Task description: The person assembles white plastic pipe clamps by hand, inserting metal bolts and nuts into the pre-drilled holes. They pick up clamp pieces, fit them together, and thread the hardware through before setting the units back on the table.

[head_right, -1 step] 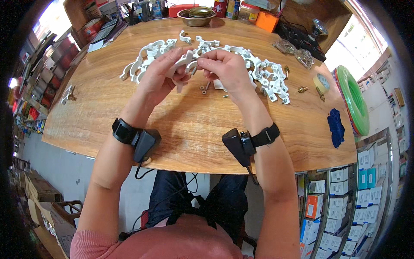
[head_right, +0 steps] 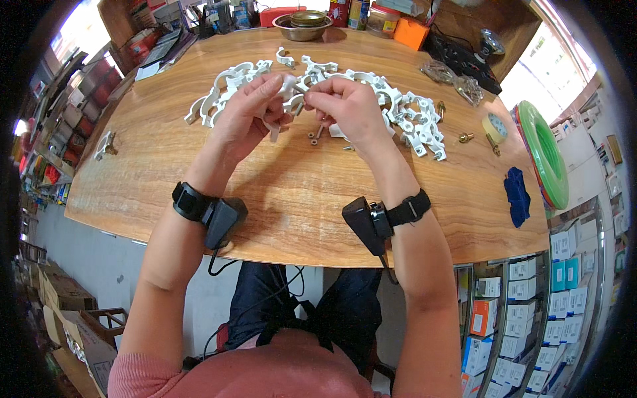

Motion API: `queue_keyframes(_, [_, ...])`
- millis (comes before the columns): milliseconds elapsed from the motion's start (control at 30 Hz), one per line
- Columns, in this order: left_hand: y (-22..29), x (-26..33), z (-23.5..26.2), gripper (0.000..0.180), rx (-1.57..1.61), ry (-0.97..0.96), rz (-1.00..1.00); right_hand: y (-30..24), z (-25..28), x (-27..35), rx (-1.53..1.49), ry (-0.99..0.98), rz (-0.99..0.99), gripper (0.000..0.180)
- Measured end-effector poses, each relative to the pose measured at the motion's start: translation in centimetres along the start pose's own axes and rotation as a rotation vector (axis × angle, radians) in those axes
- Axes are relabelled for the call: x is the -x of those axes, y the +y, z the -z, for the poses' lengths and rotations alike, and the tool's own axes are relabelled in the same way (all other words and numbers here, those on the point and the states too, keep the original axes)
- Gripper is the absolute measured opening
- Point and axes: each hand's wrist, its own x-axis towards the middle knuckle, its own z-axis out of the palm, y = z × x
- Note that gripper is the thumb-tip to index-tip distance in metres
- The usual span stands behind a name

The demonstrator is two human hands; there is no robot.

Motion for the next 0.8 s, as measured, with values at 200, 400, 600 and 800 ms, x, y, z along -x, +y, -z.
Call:
queue_keyframes(200, [0.9, -0.3, 0.6, 0.015, 0.004, 0.124, -0.107, 0.6, 0.3, 0.1, 0.421, -0.133, -0.066, 0.017])
queue_keyframes(400, [0.8, -0.5, 1.3, 0.018, 0.01, 0.183, -0.105, 1.0, -0.7, 0.6, 1.023, -0.385, -0.139, 0.02])
queue_keyframes(600, [1.0, -0.9, 2.7, 0.027, 0.213, 0.192, -0.162, 0.2, -1.3, 1.1, 1.223, -0.352, -0.148, 0.02])
queue_keyframes(800, [1.4, -1.6, 4.0, 0.028, 0.158, 0.232, -0.224, 0.3, -0.8, 0.6, 1.143, -0.073, 0.0, 0.022])
